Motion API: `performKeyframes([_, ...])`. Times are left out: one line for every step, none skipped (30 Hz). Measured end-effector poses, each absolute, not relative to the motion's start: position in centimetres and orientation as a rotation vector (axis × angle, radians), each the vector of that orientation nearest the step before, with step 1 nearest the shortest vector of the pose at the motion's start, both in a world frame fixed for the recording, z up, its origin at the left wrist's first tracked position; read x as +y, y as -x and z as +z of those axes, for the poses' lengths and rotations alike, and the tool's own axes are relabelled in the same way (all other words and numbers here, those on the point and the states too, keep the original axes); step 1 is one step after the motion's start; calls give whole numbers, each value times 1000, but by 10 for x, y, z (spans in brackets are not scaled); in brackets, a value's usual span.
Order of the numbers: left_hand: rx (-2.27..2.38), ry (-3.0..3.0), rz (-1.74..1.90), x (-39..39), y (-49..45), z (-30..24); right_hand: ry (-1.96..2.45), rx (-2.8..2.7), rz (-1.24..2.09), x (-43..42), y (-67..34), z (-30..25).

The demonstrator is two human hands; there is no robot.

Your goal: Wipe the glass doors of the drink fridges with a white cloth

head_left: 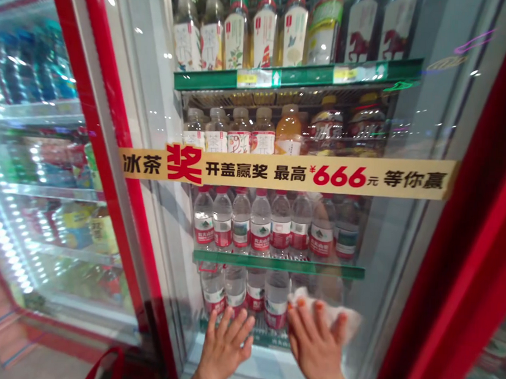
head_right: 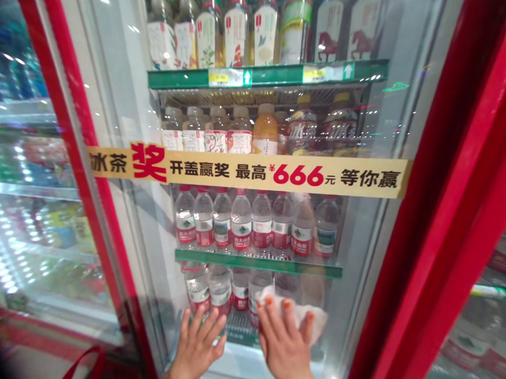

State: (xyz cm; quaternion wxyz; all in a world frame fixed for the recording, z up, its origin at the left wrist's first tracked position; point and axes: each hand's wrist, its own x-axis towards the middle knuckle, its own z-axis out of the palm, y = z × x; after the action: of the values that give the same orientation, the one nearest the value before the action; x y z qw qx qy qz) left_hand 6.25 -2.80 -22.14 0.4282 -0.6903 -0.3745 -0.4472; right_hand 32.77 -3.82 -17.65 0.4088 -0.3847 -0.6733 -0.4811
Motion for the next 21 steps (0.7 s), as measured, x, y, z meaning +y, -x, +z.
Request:
performKeyframes([-945, 1714, -1123, -30, -61, -221, 862, -1804, -1260, -42, -317, -190])
performKeyframes([-957, 1707, -1132, -32, -57, -220, 768, -1885, -1294, -46, -312, -203])
performKeyframes([-985, 1692, -1139, -34, -52, -220, 707, -1936, -1318, -51, -313, -213])
performKeyframes([-1027, 1668, -1138, -35, -46, -221, 677, -1960, -1333, -55, -320, -217])
performKeyframes([-1081, 1639, -1125, -36, -40, -223, 686, -1958, -1327, -57, -331, -214])
performKeyframes([-1138, 1608, -1104, -36, -33, -226, 745, -1919, -1288, -56, -343, -203])
performKeyframes([-1188, 1581, -1081, -35, -27, -230, 839, -1840, -1221, -54, -355, -183])
performKeyframes([-1224, 1564, -1063, -34, -22, -236, 950, -1725, -1133, -49, -362, -157])
performKeyframes([-1243, 1557, -1057, -32, -18, -243, 1054, -1584, -1043, -44, -363, -126])
performKeyframes([-1252, 1553, -1070, -30, -16, -249, 1135, -1447, -973, -38, -357, -94])
performKeyframes([-1253, 1538, -1100, -27, -13, -254, 1179, -1353, -946, -33, -345, -65])
performKeyframes([-1236, 1509, -1144, -24, -11, -257, 1185, -1326, -970, -29, -327, -42])
performKeyframes([-1198, 1476, -1193, -22, -7, -257, 1151, -1392, -1047, -27, -306, -27])
performKeyframes([-1149, 1449, -1230, -19, -3, -252, 1066, -1531, -1160, -26, -286, -20])
performKeyframes([-1098, 1436, -1250, -17, 3, -241, 929, -1694, -1290, -26, -269, -20])
performKeyframes([-1043, 1435, -1254, -16, 9, -224, 760, -1840, -1413, -27, -259, -24])
performKeyframes([-999, 1436, -1256, -15, 14, -201, 602, -1935, -1509, -28, -256, -29])
performKeyframes([-978, 1429, -1264, -16, 18, -173, 493, -1976, -1575, -29, -262, -30])
performKeyframes([-976, 1417, -1283, -17, 20, -140, 457, -1983, -1616, -29, -275, -25])
performKeyframes([-985, 1403, -1316, -20, 19, -105, 508, -1959, -1621, -28, -295, -12])
performKeyframes([-998, 1390, -1362, -23, 15, -68, 627, -1906, -1588, -27, -317, 11])
